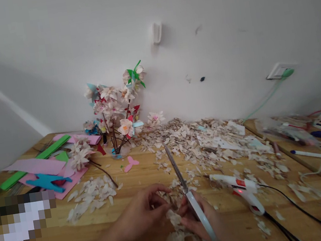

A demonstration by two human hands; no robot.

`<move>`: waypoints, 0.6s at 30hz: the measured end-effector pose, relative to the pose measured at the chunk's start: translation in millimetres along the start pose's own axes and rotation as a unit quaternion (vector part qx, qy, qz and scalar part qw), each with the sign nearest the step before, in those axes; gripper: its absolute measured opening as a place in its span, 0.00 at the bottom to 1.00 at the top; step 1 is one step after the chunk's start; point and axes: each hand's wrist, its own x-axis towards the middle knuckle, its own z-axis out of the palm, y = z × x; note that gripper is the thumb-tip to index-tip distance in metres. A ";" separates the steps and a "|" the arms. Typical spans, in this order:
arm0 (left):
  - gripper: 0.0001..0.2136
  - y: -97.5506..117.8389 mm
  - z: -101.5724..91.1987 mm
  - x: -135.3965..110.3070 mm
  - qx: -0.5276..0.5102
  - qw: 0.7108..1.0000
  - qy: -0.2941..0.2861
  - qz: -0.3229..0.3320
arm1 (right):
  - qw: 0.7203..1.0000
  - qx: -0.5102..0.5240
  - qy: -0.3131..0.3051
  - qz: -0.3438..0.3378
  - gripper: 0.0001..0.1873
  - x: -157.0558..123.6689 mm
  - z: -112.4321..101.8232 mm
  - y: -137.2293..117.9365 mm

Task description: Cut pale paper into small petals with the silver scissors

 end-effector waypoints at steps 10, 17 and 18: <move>0.15 -17.3 -4.9 10.7 -0.028 0.997 0.065 -0.027 | 0.998 -0.058 -0.033 0.014 0.18 4.1 -7.8 0.9; 0.19 -15.7 -12.8 9.4 0.137 0.988 0.070 0.017 | 0.986 -0.147 0.070 0.043 0.20 7.9 -11.4 -13.9; 0.18 -13.9 -14.1 11.8 0.162 0.984 0.075 0.020 | 0.984 -0.142 0.094 0.047 0.22 8.3 -13.3 -13.3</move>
